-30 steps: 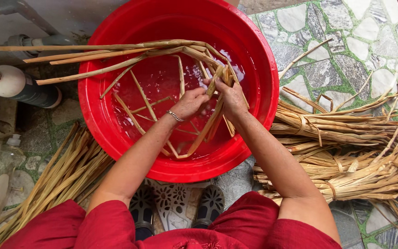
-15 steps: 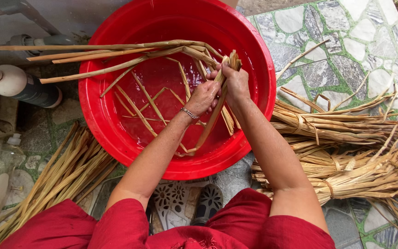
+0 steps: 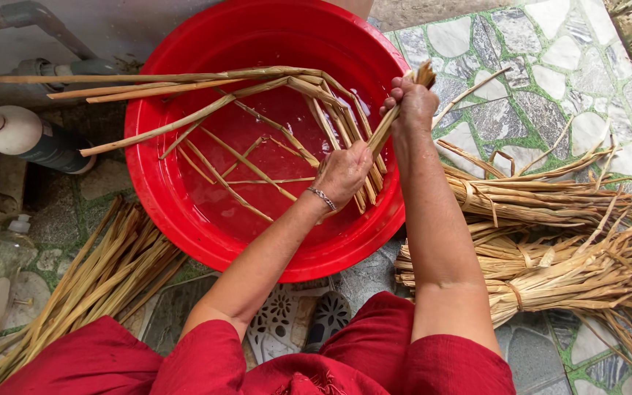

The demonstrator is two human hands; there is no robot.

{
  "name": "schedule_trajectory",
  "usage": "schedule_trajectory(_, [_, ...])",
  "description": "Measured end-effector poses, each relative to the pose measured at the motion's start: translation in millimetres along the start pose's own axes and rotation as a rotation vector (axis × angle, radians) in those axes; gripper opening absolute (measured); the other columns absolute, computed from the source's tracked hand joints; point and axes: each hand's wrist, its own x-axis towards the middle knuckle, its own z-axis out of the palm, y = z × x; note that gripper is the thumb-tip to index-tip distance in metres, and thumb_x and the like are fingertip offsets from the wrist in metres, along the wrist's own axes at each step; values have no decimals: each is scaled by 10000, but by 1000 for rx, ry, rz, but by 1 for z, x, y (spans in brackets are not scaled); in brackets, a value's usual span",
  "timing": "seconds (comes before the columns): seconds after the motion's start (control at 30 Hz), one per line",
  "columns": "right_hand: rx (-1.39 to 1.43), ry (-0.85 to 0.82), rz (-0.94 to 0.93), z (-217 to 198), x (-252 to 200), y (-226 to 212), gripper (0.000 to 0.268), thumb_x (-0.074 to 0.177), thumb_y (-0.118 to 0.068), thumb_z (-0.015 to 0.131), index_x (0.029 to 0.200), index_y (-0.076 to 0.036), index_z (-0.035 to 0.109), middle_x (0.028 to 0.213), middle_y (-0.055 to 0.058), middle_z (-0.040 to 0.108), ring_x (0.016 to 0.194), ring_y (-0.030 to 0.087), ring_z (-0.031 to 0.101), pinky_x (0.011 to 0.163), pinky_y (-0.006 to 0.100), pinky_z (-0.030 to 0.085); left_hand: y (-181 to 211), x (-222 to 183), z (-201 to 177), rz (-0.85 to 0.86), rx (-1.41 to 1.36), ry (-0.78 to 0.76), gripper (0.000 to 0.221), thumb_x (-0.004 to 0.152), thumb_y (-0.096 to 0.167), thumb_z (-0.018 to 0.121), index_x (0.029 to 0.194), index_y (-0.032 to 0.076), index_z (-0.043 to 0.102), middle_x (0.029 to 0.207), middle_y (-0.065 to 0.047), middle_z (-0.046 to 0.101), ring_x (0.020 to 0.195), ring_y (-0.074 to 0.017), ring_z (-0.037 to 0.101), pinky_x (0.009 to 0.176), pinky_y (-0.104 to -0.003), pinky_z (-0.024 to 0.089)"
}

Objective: The person sits by a red basin filled with water and processes long, dried plant stems. They submerge the stems, peel off outer layers by hand, and rinse them under running water, repeating the process for multiple stems.

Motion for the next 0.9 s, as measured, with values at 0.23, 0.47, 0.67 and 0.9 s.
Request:
schedule_trajectory(0.23, [101, 142, -51, -28, 14, -20, 83, 897, -6, 567, 841, 2, 628, 542, 0, 512, 399, 118, 464, 391, 315, 455, 0, -15, 8, 326, 77, 103, 202, 1049, 184, 474, 907, 47, 515, 651, -157, 560, 608, -353, 624, 590, -504, 531])
schedule_trajectory(0.47, [158, 241, -97, -57, 29, -28, 92, 870, 37, 513, 856, 24, 603, 544, 7, 505, 403, 122, 475, 397, 316, 456, -3, -39, 3, 351, 143, 18, 169, 1042, 176, 457, 945, 51, 517, 692, -165, 565, 636, -346, 630, 619, -501, 552])
schedule_trajectory(0.67, [193, 271, -102, -67, 36, -27, 146, 836, 66, 464, 856, 28, 605, 547, 11, 492, 394, 128, 461, 387, 329, 455, -3, -64, -4, 299, 111, -5, 159, 1032, 184, 467, 965, 54, 529, 668, -141, 575, 620, -319, 637, 598, -483, 560])
schedule_trajectory(0.9, [-295, 66, -134, -50, 15, -28, 71, 1002, -12, 534, 992, 20, 596, 738, 86, 679, 530, 197, 682, 502, 377, 635, -42, -59, -11, -6, 246, -218, 246, 1108, 202, 415, 960, 86, 574, 652, -60, 533, 544, -277, 596, 471, -406, 557])
